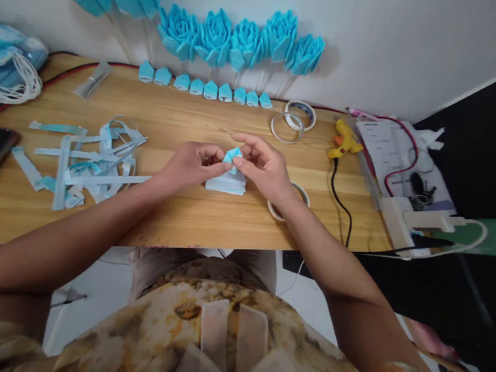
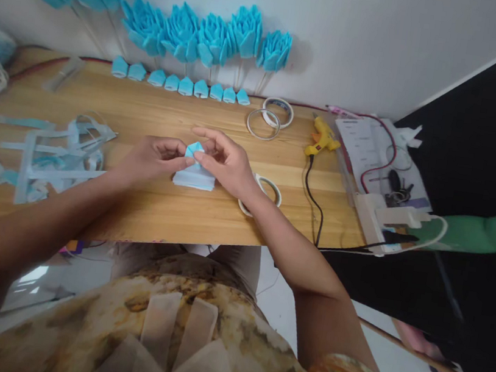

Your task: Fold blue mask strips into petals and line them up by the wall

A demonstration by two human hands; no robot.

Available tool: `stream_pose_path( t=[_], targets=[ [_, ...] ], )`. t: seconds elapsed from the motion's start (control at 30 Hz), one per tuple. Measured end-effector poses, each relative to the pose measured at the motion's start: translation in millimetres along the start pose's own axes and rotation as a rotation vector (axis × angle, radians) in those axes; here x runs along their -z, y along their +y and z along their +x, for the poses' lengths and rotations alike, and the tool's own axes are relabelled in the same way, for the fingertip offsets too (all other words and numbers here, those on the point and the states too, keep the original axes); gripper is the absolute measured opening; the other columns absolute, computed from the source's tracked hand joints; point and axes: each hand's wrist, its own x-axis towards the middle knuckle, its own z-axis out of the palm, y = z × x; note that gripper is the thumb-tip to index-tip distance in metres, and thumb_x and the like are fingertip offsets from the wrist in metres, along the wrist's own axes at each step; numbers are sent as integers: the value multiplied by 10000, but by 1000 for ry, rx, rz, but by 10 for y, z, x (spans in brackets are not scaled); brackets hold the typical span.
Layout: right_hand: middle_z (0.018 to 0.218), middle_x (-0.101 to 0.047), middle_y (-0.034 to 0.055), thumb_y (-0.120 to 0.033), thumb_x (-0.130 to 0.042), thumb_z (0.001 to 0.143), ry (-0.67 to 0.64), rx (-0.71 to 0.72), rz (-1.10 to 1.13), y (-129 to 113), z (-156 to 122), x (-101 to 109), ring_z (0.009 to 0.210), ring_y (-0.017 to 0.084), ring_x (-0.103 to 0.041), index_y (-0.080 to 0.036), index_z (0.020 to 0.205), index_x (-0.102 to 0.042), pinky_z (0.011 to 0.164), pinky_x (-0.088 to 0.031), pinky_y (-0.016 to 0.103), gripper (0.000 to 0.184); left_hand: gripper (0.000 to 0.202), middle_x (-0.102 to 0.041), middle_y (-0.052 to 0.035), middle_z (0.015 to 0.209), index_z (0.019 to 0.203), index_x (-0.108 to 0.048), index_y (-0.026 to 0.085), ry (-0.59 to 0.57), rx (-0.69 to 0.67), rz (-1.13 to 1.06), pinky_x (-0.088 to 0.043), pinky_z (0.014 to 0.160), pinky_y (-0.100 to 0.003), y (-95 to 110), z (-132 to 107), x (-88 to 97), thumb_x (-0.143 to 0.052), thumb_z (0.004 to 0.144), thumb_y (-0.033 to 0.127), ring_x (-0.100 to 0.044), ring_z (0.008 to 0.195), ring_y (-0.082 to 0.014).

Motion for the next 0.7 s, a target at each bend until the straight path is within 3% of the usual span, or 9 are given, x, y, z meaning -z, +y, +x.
stream_pose_path(
  t=[0.13,0.27,0.37,0.53,0.7],
  targets=[
    [846,-654,-26,-514,-713,873,30,-22,62,52,40,32,709,102,-583,-223,1287,-647,660,-499,237,510,138,-631,16,639,732,-690,191,52,26,-59,-374,527,-224,34,16,29,-718,799,308,-503,540,-96],
    [798,-656,-28,-528,-671,909,44,-20,87,24,50,52,707,107,-599,-215,1268,-666,687,-524,245,477,170,-595,29,603,729,-690,196,75,0,-50,-377,525,-214,44,22,70,-726,810,341,-484,533,-90],
    [811,-657,-20,-514,-626,942,49,-35,101,-20,36,40,728,113,-609,-217,1256,-671,703,-538,258,434,204,-583,33,594,732,-686,193,61,-11,-18,-383,520,-210,38,13,75,-733,802,379,-478,525,-89],
    [860,-676,-14,-443,-749,831,-26,-27,83,-25,26,14,719,107,-584,-216,1238,-680,632,-480,236,471,239,-602,23,601,722,-675,200,4,1,5,-399,498,-226,23,2,51,-732,763,428,-508,506,-110],
    [822,-664,-20,-422,-725,849,13,-27,71,-33,34,41,696,99,-553,-197,1204,-695,641,-470,235,421,263,-615,18,630,730,-676,198,23,-17,30,-406,527,-233,80,-6,66,-745,736,452,-525,550,-121]
  ],
)
